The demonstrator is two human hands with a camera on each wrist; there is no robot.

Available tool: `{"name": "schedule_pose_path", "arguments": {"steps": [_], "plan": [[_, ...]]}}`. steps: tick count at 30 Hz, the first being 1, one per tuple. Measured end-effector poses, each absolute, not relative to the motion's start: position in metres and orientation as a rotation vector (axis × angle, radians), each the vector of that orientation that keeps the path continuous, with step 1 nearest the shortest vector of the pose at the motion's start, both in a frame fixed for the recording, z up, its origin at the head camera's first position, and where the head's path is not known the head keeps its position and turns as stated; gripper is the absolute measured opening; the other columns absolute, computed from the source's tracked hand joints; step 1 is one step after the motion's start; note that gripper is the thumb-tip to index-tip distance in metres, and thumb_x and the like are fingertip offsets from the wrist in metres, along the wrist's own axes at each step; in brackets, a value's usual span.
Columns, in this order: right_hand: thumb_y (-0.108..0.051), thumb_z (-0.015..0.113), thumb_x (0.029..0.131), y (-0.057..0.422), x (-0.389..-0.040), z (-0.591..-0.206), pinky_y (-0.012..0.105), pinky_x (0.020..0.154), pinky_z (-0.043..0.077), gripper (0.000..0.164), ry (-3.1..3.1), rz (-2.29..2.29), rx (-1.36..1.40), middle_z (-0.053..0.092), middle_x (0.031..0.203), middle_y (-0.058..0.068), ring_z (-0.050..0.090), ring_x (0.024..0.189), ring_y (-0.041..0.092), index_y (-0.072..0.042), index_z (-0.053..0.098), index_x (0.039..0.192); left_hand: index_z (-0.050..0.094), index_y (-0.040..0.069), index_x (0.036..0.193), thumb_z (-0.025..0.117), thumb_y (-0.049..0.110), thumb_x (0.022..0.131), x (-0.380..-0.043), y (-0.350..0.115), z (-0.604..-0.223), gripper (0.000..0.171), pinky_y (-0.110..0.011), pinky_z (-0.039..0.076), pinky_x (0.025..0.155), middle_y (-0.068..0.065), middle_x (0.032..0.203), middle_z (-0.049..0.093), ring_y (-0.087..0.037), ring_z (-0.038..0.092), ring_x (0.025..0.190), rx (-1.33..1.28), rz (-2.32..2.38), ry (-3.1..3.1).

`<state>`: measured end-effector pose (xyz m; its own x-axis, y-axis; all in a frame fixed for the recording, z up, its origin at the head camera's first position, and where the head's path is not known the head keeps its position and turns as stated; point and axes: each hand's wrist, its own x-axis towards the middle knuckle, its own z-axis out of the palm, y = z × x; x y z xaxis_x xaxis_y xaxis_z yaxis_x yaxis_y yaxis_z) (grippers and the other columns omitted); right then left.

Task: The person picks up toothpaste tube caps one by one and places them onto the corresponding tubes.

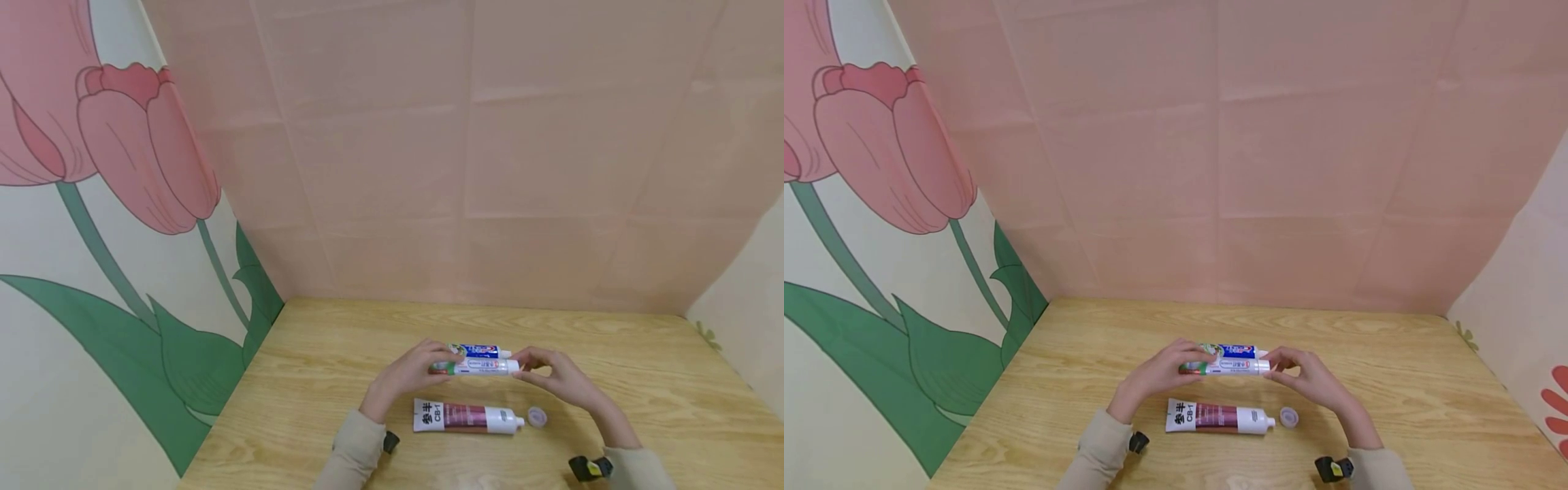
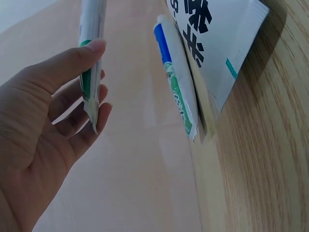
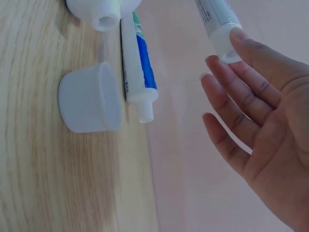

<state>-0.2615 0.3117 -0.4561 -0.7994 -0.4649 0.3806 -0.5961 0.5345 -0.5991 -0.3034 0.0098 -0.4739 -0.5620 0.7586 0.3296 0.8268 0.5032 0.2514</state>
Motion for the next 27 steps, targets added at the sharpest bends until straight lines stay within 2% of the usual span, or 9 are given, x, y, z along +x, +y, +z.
{"name": "schedule_pose_path", "arguments": {"steps": [10,16,20,23,27], "plan": [[-0.008,0.066,0.085,0.317,-0.268,-0.469,0.024,0.07,0.051,0.019,-2.608,1.076,0.915,0.065,0.088,-0.002,0.058,0.077,0.01,-0.006,0.064,0.104,0.053,0.024,0.13,0.067,0.024,0.084,-0.304,0.01,-0.478,0.048,-0.016,0.041,0.092,0.006,0.124,0.058,-0.007,0.051,0.11,-1.345,-0.637,-2.655],[-0.014,0.066,0.085,0.328,-0.284,-0.495,0.028,0.072,0.052,0.018,-2.588,1.077,0.938,0.064,0.087,-0.009,0.058,0.078,0.005,-0.014,0.064,0.103,0.054,0.02,0.13,0.069,0.02,0.083,-0.306,0.01,-0.48,0.049,-0.015,0.042,0.091,0.004,0.12,0.061,-0.004,0.054,0.102,-1.373,-0.634,-2.653],[-0.017,0.066,0.086,0.333,-0.29,-0.503,0.026,0.071,0.052,0.016,-2.581,1.084,0.972,0.064,0.087,-0.011,0.058,0.077,0.004,-0.017,0.064,0.102,0.054,0.02,0.13,0.069,0.022,0.084,-0.308,0.01,-0.484,0.049,-0.025,0.039,0.101,0.004,0.12,0.061,-0.004,0.055,0.102,-1.354,-0.622,-2.675],[-0.017,0.065,0.086,0.335,-0.293,-0.507,0.024,0.072,0.052,0.015,-2.582,1.073,0.998,0.064,0.087,-0.011,0.059,0.078,0.003,-0.016,0.064,0.102,0.053,0.02,0.131,0.068,0.024,0.084,-0.31,0.01,-0.488,0.049,-0.035,0.032,0.108,0.006,0.12,0.06,-0.005,0.054,0.105,-1.331,-0.606,-2.698],[-0.016,0.064,0.087,0.336,-0.296,-0.51,0.024,0.073,0.052,0.015,-2.57,1.088,1.038,0.064,0.089,-0.009,0.059,0.079,0.004,-0.015,0.063,0.102,0.052,0.023,0.132,0.067,0.024,0.085,-0.312,0.01,-0.491,0.05,-0.036,0.03,0.109,0.008,0.119,0.06,-0.003,0.053,0.104,-1.324,-0.619,-2.715]]}}
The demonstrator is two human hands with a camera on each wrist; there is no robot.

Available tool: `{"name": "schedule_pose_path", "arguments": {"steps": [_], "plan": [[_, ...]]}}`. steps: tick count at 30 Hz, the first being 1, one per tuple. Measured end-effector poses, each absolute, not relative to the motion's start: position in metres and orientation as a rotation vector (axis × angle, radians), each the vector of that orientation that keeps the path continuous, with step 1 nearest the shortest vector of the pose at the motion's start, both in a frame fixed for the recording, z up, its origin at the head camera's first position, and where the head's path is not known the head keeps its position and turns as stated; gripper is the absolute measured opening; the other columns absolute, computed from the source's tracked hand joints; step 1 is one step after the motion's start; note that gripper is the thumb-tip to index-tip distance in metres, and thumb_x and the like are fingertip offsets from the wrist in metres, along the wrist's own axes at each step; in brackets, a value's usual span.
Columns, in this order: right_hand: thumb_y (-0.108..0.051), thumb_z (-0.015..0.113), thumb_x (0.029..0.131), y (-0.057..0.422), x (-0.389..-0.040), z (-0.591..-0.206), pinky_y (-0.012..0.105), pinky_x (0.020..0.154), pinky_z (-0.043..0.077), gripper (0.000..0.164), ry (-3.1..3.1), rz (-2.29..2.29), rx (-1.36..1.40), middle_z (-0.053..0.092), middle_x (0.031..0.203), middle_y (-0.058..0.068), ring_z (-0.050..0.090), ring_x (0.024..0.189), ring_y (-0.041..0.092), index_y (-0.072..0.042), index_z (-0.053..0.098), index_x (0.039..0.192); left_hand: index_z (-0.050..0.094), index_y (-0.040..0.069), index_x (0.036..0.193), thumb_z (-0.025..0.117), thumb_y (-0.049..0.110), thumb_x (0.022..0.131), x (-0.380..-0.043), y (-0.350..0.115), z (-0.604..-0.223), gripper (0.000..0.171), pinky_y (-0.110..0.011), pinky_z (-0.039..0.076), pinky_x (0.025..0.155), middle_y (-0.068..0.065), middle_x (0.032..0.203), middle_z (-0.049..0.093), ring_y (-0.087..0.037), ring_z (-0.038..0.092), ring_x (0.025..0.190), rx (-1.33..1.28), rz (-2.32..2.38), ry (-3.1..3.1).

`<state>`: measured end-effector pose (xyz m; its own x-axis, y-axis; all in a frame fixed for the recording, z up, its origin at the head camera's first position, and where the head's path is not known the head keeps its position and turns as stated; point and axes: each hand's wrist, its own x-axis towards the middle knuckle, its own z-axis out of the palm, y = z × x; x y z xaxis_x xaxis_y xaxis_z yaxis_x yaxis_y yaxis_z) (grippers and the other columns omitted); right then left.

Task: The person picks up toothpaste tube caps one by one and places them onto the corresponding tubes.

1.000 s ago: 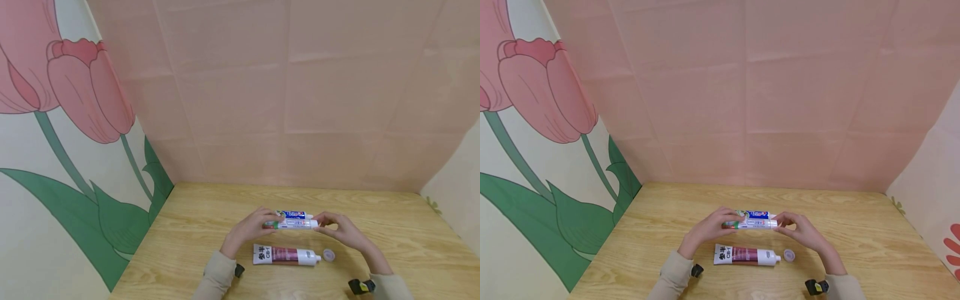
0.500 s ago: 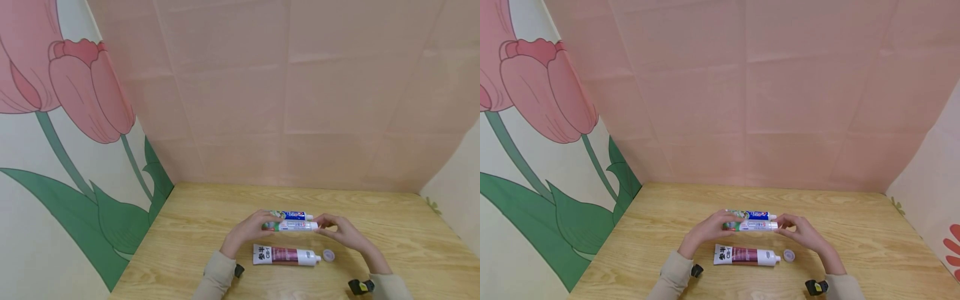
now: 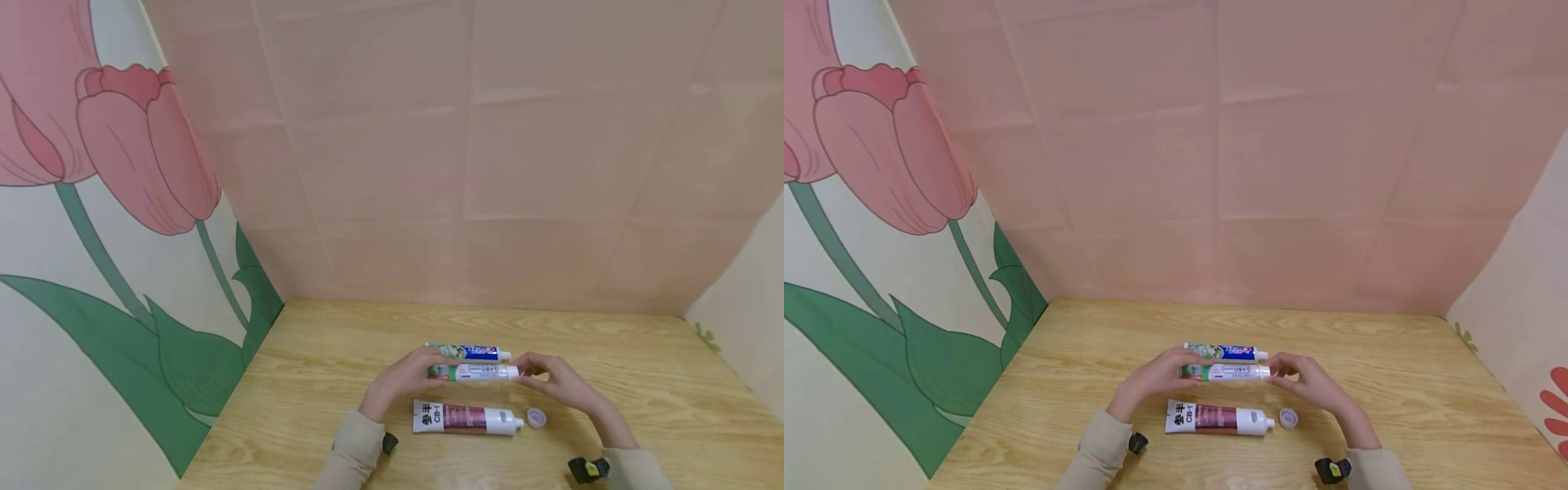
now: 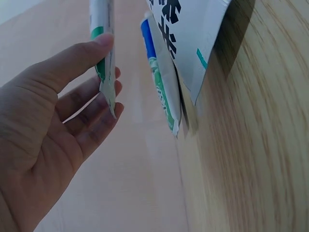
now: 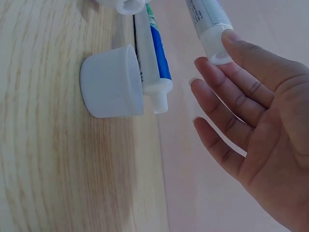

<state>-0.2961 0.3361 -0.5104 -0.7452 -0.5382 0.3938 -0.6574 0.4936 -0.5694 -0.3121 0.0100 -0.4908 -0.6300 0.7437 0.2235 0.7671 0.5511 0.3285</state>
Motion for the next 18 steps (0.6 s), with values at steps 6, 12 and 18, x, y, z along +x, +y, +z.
{"name": "schedule_pose_path", "arguments": {"steps": [6,12,18], "plan": [[-0.012,0.065,0.086,0.3339,-0.2958,-0.5106,0.023,0.071,0.052,0.016,-2.531,1.095,1.098,0.065,0.089,-0.005,0.06,0.078,0.005,-0.012,0.063,0.102,0.052,0.025,0.131,0.068,0.024,0.084,-0.313,0.0097,-0.493,0.05,-0.024,0.039,0.101,0.008,0.122,0.059,-0.004,0.053,0.104,-1.33,-0.64,-2.721],[-0.01,0.066,0.085,0.332,-0.2951,-0.5107,0.023,0.07,0.052,0.015,-2.551,1.108,1.108,0.065,0.088,-0.005,0.059,0.075,0.006,-0.011,0.064,0.1,0.054,0.024,0.129,0.068,0.025,0.084,-0.3151,0.0098,-0.497,0.048,-0.018,0.042,0.093,0.009,0.12,0.06,-0.003,0.052,0.104,-1.329,-0.629,-2.747],[-0.007,0.066,0.084,0.3315,-0.2965,-0.515,0.022,0.067,0.051,0.015,-2.575,1.132,1.1,0.065,0.084,-0.001,0.059,0.073,0.008,-0.009,0.064,0.098,0.055,0.027,0.128,0.068,0.026,0.084,-0.3163,0.01,-0.5004,0.046,-0.018,0.042,0.091,0.01,0.112,0.061,-0.002,0.053,0.098,-1.323,-0.621,-2.77]]}}
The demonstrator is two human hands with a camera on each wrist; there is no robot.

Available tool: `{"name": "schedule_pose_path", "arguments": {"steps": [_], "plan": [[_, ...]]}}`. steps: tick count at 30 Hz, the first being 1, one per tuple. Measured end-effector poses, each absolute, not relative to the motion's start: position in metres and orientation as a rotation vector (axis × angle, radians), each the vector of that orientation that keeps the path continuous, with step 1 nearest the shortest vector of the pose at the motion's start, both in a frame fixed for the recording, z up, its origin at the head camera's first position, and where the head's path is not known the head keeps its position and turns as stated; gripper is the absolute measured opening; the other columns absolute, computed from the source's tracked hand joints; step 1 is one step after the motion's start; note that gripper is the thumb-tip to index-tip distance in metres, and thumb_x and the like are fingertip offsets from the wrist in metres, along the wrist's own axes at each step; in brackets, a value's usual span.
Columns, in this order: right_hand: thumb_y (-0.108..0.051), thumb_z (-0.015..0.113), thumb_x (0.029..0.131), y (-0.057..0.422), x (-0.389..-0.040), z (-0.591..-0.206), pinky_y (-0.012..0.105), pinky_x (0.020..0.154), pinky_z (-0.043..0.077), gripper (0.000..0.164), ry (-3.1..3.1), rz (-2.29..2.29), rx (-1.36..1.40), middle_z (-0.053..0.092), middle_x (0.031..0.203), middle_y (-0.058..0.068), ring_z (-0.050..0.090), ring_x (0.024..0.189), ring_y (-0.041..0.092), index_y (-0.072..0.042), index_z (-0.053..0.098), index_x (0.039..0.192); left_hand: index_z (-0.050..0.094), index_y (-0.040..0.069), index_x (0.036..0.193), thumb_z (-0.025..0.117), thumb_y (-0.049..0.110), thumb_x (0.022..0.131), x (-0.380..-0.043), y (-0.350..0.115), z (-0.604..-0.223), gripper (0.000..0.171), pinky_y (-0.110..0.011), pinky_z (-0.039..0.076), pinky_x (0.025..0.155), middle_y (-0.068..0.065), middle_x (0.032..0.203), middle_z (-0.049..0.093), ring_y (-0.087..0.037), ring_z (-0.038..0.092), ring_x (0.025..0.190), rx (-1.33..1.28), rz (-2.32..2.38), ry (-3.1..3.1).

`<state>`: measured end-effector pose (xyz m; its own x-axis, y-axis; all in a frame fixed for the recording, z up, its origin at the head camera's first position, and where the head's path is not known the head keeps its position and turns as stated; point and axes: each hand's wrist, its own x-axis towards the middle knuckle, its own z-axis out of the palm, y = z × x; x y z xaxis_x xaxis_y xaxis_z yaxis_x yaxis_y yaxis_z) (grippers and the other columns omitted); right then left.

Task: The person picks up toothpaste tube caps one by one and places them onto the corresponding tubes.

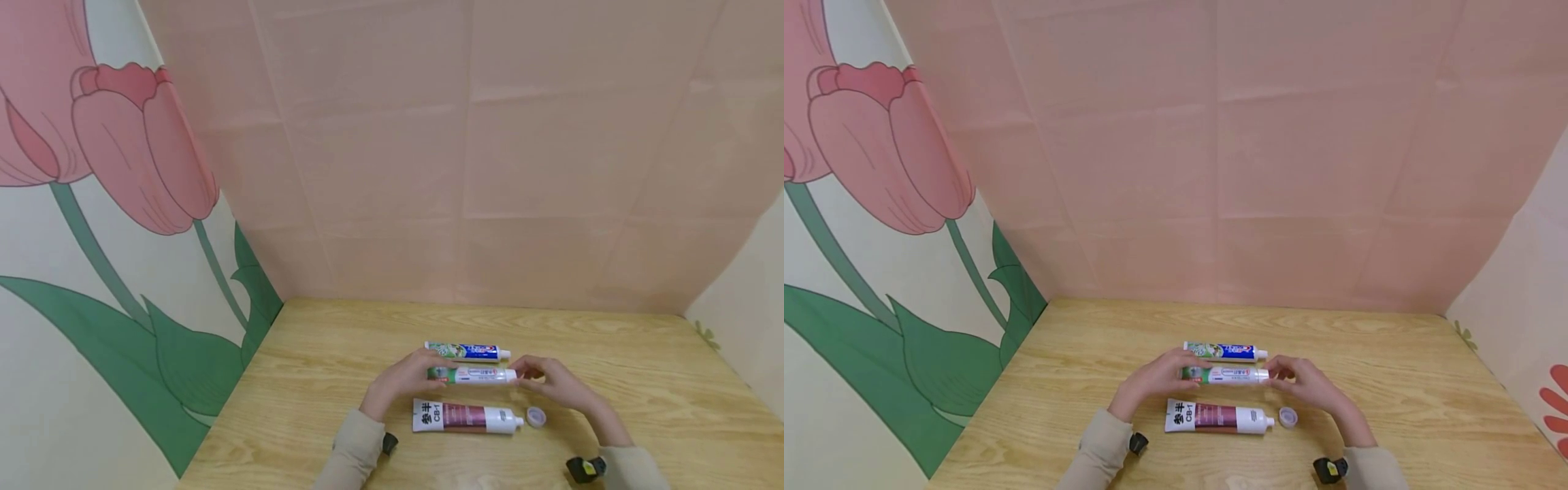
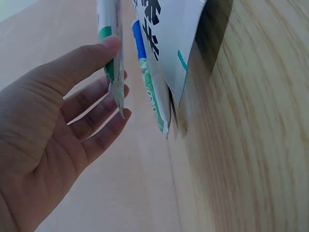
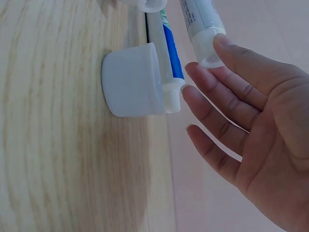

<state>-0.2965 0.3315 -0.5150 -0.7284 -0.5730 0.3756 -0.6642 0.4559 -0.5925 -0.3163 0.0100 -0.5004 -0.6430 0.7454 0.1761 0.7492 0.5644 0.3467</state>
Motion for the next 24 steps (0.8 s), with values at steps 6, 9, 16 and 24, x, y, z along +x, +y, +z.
{"name": "schedule_pose_path", "arguments": {"steps": [6,9,16,24], "plan": [[-0.01,0.065,0.086,0.3318,-0.2983,-0.5206,0.023,0.063,0.05,0.013,-2.581,1.156,1.113,0.065,0.082,0.006,0.059,0.071,0.012,-0.008,0.063,0.099,0.053,0.027,0.129,0.067,0.025,0.084,-0.3177,0.0099,-0.5037,0.047,-0.019,0.042,0.093,0.009,0.115,0.061,-0.004,0.053,0.101,-1.327,-0.623,-2.787],[-0.009,0.065,0.085,0.3319,-0.2985,-0.5218,0.023,0.061,0.05,0.013,-2.585,1.154,1.105,0.065,0.08,0.006,0.059,0.069,0.011,-0.008,0.063,0.098,0.053,0.026,0.13,0.067,0.025,0.085,-0.3184,0.0106,-0.5049,0.048,-0.017,0.042,0.091,0.007,0.118,0.06,-0.004,0.053,0.102,-1.339,-0.625,-2.788],[-0.013,0.066,0.085,0.3323,-0.2977,-0.5217,0.023,0.061,0.048,0.014,-2.658,1.128,1.054,0.064,0.081,0.001,0.056,0.07,0.006,-0.01,0.063,0.099,0.053,0.021,0.13,0.067,0.025,0.084,-0.319,0.0123,-0.5079,0.049,-0.013,0.042,0.086,0.008,0.117,0.06,-0.002,0.053,0.098,-1.353,-0.61,-2.791],[-0.02,0.065,0.086,0.3336,-0.2984,-0.5261,0.022,0.064,0.048,0.014,-2.739,1.093,0.989,0.063,0.083,-0.003,0.055,0.074,0.005,-0.012,0.063,0.098,0.055,0.02,0.129,0.068,0.024,0.083,-0.3172,0.0129,-0.5078,0.047,-0.015,0.042,0.088,0.007,0.115,0.061,-0.005,0.053,0.099,-1.358,-0.585,-2.8]]}}
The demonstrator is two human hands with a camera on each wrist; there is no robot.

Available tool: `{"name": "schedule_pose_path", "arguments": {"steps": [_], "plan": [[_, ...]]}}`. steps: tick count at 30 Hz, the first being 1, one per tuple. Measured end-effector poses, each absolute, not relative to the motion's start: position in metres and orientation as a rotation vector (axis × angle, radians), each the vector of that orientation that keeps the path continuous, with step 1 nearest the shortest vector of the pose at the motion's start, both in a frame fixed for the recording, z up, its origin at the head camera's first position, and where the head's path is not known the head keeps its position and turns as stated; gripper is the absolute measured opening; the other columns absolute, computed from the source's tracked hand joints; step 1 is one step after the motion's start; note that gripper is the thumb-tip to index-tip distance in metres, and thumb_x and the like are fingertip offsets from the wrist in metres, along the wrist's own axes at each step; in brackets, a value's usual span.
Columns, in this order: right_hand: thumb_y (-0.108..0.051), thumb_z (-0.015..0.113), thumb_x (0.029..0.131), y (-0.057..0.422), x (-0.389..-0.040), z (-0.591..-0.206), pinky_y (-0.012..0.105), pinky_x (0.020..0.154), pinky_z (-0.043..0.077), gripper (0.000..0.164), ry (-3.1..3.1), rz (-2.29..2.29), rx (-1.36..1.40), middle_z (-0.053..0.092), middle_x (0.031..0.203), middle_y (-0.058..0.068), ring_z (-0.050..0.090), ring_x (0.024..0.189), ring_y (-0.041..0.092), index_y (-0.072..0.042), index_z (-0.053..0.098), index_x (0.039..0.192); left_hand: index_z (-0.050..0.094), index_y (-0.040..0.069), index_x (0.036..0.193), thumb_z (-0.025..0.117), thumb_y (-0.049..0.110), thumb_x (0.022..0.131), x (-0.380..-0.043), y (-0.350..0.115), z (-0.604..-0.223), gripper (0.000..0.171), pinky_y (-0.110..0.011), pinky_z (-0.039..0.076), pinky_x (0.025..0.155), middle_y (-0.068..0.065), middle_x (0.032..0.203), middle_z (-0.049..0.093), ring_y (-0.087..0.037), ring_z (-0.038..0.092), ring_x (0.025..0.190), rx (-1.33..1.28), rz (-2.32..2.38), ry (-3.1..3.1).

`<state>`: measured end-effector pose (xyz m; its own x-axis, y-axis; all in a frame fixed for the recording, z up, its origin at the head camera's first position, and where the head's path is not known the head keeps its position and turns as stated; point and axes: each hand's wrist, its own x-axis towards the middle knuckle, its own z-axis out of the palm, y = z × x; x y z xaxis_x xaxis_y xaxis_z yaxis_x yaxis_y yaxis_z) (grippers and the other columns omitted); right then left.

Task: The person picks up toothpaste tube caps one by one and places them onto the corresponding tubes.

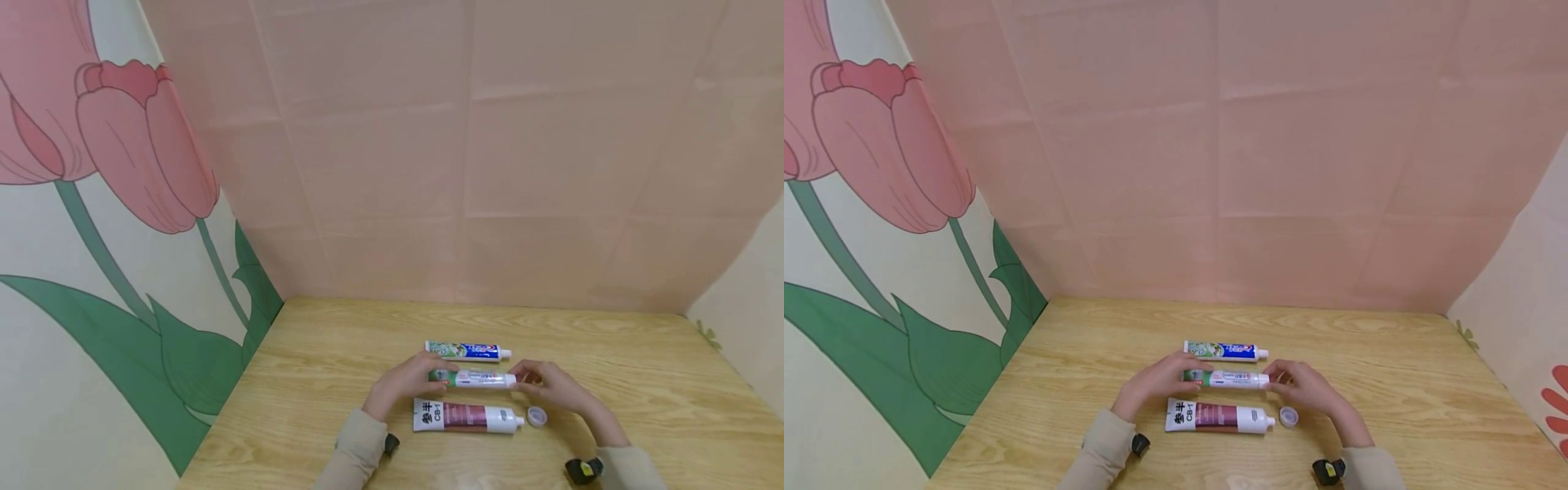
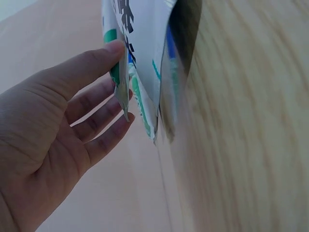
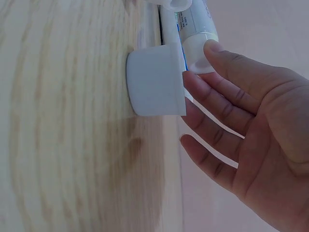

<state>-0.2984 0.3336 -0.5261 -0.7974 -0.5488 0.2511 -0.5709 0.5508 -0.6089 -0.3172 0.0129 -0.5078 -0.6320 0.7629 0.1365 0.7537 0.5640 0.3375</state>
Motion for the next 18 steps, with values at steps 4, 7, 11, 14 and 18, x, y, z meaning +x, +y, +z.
{"name": "schedule_pose_path", "arguments": {"steps": [4,7,11,14,18], "plan": [[-0.019,0.065,0.087,0.3341,-0.299,-0.5277,0.022,0.065,0.049,0.014,-2.74,1.081,0.982,0.063,0.083,-0.004,0.055,0.075,0.005,-0.011,0.063,0.098,0.055,0.02,0.128,0.067,0.024,0.084,-0.3181,0.0139,-0.5093,0.046,-0.015,0.042,0.086,0.008,0.114,0.061,-0.004,0.053,0.095,1.337,0.57,2.748],[-0.021,0.064,0.087,0.3341,-0.2993,-0.5283,0.022,0.065,0.049,0.015,-2.757,1.076,0.972,0.062,0.084,-0.005,0.055,0.075,0.005,-0.011,0.063,0.098,0.055,0.021,0.128,0.067,0.024,0.085,-0.3183,0.0146,-0.5103,0.045,-0.014,0.042,0.086,0.009,0.113,0.061,-0.003,0.052,0.095,1.324,0.573,2.749],[-0.024,0.063,0.088,0.3338,-0.2996,-0.5287,0.022,0.066,0.049,0.017,-2.795,1.077,0.948,0.062,0.085,-0.005,0.056,0.076,0.005,-0.012,0.063,0.099,0.055,0.021,0.128,0.066,0.024,0.086,-0.3178,0.015,-0.51,0.044,-0.016,0.042,0.089,0.008,0.115,0.061,-0.004,0.053,0.099,1.31,0.571,2.751],[-0.025,0.062,0.088,0.3339,-0.3005,-0.5305,0.022,0.067,0.049,0.016,-2.805,1.078,0.939,0.061,0.085,-0.005,0.056,0.076,0.005,-0.012,0.062,0.099,0.055,0.02,0.128,0.066,0.023,0.085,-0.3168,0.0153,-0.5084,0.044,-0.017,0.042,0.091,0.007,0.117,0.061,-0.006,0.053,0.101,1.304,0.57,2.748],[-0.024,0.062,0.089,0.3341,-0.3019,-0.533,0.022,0.066,0.049,0.016,-2.8,1.077,0.942,0.061,0.084,-0.006,0.056,0.076,0.004,-0.012,0.062,0.1,0.056,0.019,0.128,0.066,0.022,0.085,-0.3173,0.0163,-0.5075,0.044,-0.017,0.042,0.092,0.006,0.12,0.06,-0.006,0.053,0.105,1.296,0.57,2.737]]}}
